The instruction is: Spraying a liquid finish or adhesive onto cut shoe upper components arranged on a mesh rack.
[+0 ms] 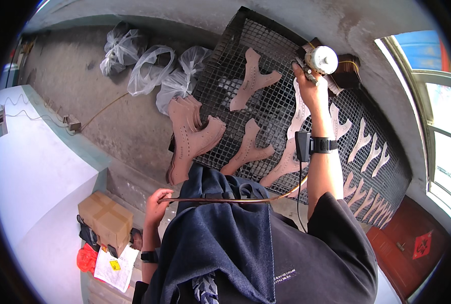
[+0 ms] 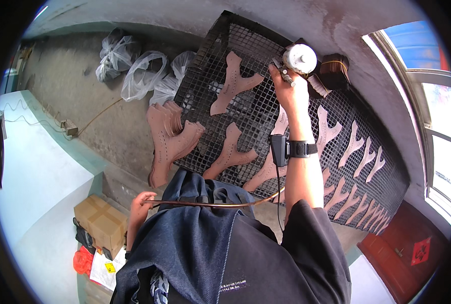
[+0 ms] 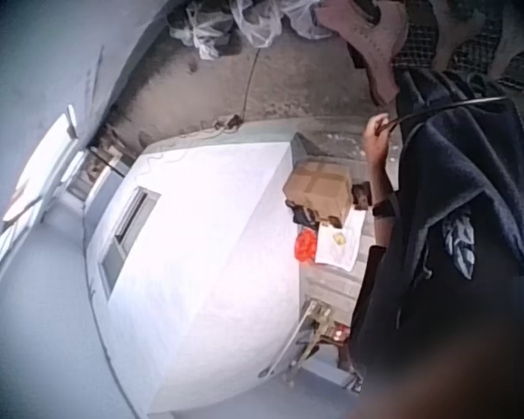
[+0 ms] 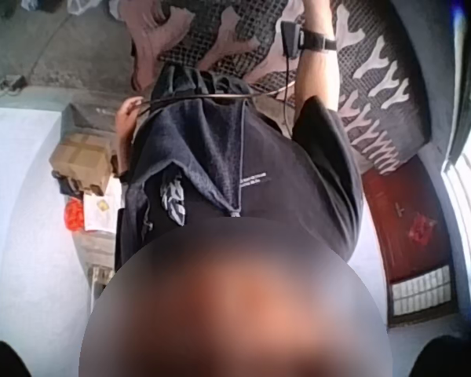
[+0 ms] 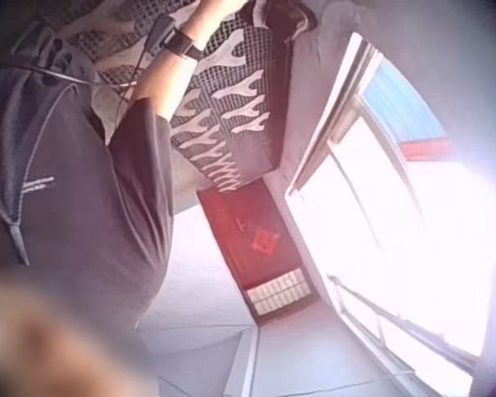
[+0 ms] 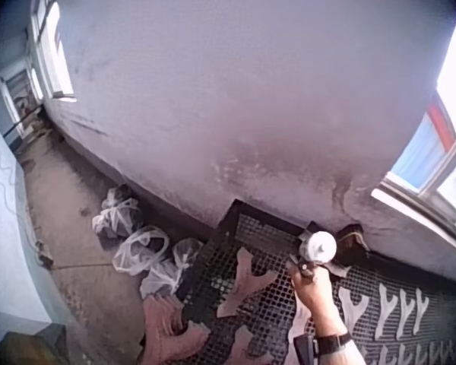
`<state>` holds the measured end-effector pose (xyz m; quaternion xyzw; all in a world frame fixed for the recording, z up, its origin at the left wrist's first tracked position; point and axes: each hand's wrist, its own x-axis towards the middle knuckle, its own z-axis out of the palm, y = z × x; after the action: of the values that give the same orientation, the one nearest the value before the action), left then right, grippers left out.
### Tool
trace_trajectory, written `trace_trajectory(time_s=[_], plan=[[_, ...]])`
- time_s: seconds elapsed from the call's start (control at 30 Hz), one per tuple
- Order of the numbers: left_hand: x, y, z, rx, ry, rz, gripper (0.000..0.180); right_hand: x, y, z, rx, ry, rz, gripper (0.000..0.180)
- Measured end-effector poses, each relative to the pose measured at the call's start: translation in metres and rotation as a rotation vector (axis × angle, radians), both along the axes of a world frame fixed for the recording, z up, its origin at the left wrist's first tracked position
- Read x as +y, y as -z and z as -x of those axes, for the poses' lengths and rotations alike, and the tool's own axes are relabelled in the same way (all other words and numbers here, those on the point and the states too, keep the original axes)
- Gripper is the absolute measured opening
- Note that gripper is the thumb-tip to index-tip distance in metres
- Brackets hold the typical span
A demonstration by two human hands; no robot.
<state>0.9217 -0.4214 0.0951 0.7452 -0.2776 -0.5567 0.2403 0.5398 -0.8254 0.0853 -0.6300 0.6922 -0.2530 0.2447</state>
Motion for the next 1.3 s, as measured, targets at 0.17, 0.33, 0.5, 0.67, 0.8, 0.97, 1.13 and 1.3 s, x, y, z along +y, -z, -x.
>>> trace_trajectory(time_s=[0.17,0.33,0.5,0.67,0.8,0.97,1.13,1.3], plan=[[0.005,0.003,0.002,0.051,-0.055,-0.001,0.013,0.003,-0.006,-0.003,0.066,-0.020,-0.100,0.044],[0.005,0.006,0.001,0.068,-0.065,-0.013,0.014,0.033,-0.019,-0.017,-0.036,-0.074,-0.240,0.051],[0.005,0.011,-0.002,0.059,-0.051,0.030,0.013,0.034,-0.025,-0.027,-0.114,-0.131,-0.167,0.041],[0.006,0.007,0.000,0.033,-0.062,0.001,0.013,0.007,-0.022,-0.036,-0.083,-0.099,0.029,0.041],[0.012,0.006,0.004,0.023,-0.085,0.012,0.013,-0.018,-0.019,-0.046,-0.036,-0.121,0.046,0.039],[0.011,0.001,0.008,0.019,-0.093,0.001,0.014,-0.035,-0.008,-0.058,0.026,-0.167,0.078,0.042],[0.018,0.008,0.007,0.026,-0.102,-0.001,0.015,-0.014,-0.015,-0.069,0.060,-0.243,-0.114,0.044],[0.012,0.013,0.004,0.038,-0.092,0.015,0.014,0.032,-0.011,-0.052,-0.023,-0.291,-0.190,0.042]])
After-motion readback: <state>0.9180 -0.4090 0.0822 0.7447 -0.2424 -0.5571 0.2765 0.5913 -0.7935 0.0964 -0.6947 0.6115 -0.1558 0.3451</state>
